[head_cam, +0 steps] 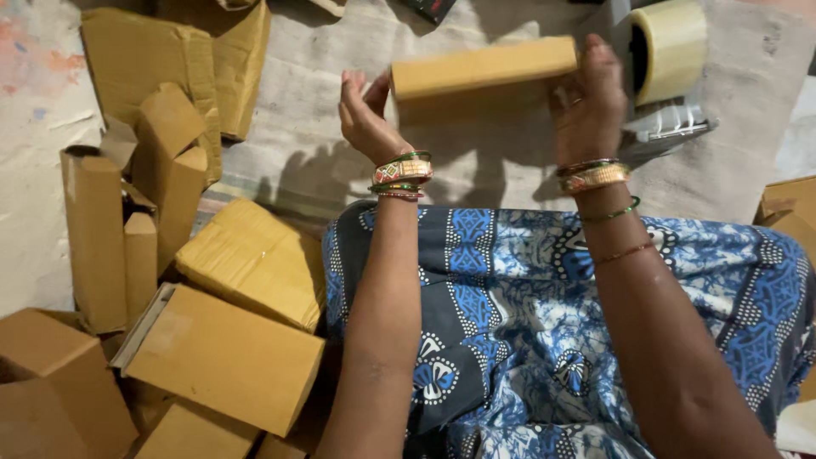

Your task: The person packs smart watches into small cardboard boxes. She places the watch box inside, closes the flaps, and seals the box with clear packing tape using a tape dispenser. She repeats this process for multiple units.

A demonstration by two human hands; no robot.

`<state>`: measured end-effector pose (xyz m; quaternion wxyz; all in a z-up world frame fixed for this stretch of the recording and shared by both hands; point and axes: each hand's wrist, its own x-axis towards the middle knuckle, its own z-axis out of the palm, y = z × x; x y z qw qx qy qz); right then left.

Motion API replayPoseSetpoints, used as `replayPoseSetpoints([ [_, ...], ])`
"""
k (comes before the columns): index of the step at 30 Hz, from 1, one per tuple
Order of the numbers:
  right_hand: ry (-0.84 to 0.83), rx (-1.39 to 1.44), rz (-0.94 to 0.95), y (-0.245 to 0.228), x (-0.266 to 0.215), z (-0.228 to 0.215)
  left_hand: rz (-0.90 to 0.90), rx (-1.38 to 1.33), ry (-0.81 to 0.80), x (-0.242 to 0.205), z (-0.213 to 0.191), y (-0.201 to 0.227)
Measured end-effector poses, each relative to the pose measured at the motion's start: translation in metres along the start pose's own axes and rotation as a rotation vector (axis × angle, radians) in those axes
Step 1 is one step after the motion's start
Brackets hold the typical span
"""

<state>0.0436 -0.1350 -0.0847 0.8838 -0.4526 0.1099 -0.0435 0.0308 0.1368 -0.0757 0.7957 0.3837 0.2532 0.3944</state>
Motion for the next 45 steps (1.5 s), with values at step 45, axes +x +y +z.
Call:
replayPoseSetpoints([
  [45,-0.665,-1.907,-0.418,0.086,-0.037,0.081,-0.461,0.549,0.002,0.038,-0.045,-0.064],
])
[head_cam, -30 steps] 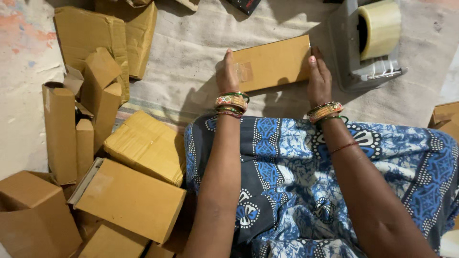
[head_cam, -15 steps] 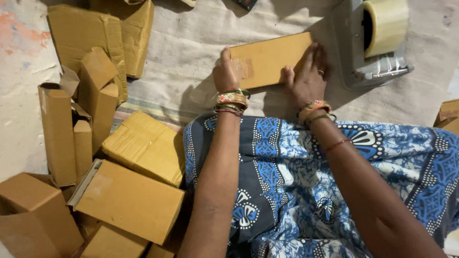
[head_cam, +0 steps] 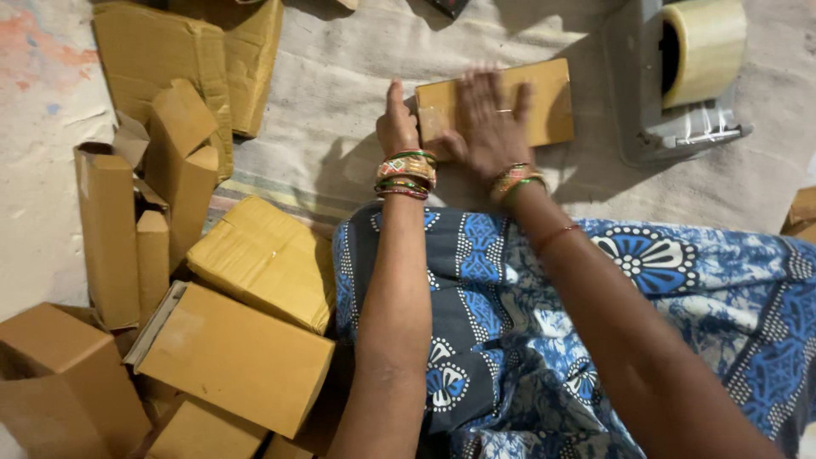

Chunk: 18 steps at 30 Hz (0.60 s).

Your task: The person packs smart watches into small cardboard boxes. She places the watch box inside, closes the flaps, and seals the box with clear packing tape using a tape dispenser. She repeats this process for multiple units.

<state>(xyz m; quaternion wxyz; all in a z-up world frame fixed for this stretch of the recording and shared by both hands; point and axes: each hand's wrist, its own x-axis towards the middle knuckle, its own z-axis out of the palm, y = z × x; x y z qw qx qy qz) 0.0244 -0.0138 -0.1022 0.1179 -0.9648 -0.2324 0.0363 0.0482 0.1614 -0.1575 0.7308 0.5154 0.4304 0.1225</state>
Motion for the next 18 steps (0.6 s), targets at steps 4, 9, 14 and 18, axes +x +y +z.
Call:
replayPoseSetpoints([
  [4,0.206,0.172,0.135,0.053,-0.022,-0.023,0.066,0.181,-0.014,-0.019,0.002,0.015],
  [9,0.197,0.396,0.448,0.067,-0.028,-0.013,0.056,0.327,-0.042,-0.040,0.004,0.029],
  [14,0.513,0.994,0.635,0.098,0.002,-0.016,0.184,0.022,-0.054,-0.041,0.005,0.040],
  [18,0.801,1.799,0.268,0.129,-0.007,-0.039,0.099,-0.566,-0.283,-0.043,-0.001,0.046],
])
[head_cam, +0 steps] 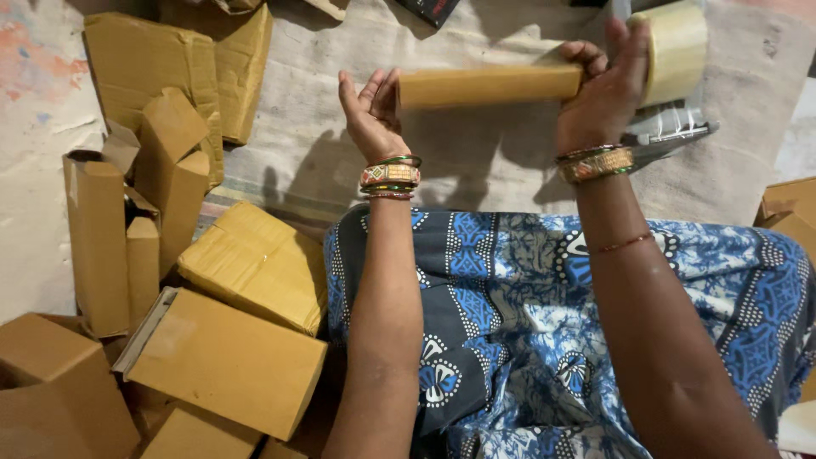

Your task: The person packs smart watches into small cardboard boxes. She places the watch box inside, closes the flaps, and seals the box with clear packing tape using a tape dispenser. She repeats this process for multiple units.

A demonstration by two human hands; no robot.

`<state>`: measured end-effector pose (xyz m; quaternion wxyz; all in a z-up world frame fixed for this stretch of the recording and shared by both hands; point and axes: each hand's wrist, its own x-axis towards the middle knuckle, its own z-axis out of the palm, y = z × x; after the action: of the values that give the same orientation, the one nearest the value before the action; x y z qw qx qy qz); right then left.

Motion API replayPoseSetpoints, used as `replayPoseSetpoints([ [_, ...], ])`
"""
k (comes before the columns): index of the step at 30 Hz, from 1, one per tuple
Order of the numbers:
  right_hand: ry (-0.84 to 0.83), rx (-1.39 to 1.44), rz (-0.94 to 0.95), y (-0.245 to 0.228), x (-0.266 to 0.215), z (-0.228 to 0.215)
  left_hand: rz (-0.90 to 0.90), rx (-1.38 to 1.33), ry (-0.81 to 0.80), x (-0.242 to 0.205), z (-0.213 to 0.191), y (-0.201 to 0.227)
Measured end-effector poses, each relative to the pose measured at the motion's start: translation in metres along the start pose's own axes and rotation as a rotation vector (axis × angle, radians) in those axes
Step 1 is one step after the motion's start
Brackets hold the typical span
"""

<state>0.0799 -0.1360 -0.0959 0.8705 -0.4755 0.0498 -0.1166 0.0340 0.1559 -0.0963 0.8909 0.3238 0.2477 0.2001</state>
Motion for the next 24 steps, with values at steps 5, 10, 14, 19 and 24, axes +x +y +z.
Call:
replayPoseSetpoints([
  [5,-0.067,-0.401,-0.015,-0.018,-0.039,-0.005,-0.179,0.366,0.107,0.004,-0.009,-0.005],
  [10,-0.400,-1.535,-0.333,0.008,-0.078,0.018,0.070,0.525,0.043,0.026,-0.021,-0.039],
  [14,-0.746,-1.783,-0.243,0.047,-0.093,0.067,-0.005,0.679,0.043,0.038,-0.027,-0.054],
  [19,-0.904,-1.701,-0.354,0.060,-0.086,0.096,-0.008,0.777,0.008,0.032,-0.020,-0.050],
  [24,-0.630,-1.790,-0.209,0.023,-0.054,0.056,0.067,1.201,0.013,0.022,-0.006,-0.036],
])
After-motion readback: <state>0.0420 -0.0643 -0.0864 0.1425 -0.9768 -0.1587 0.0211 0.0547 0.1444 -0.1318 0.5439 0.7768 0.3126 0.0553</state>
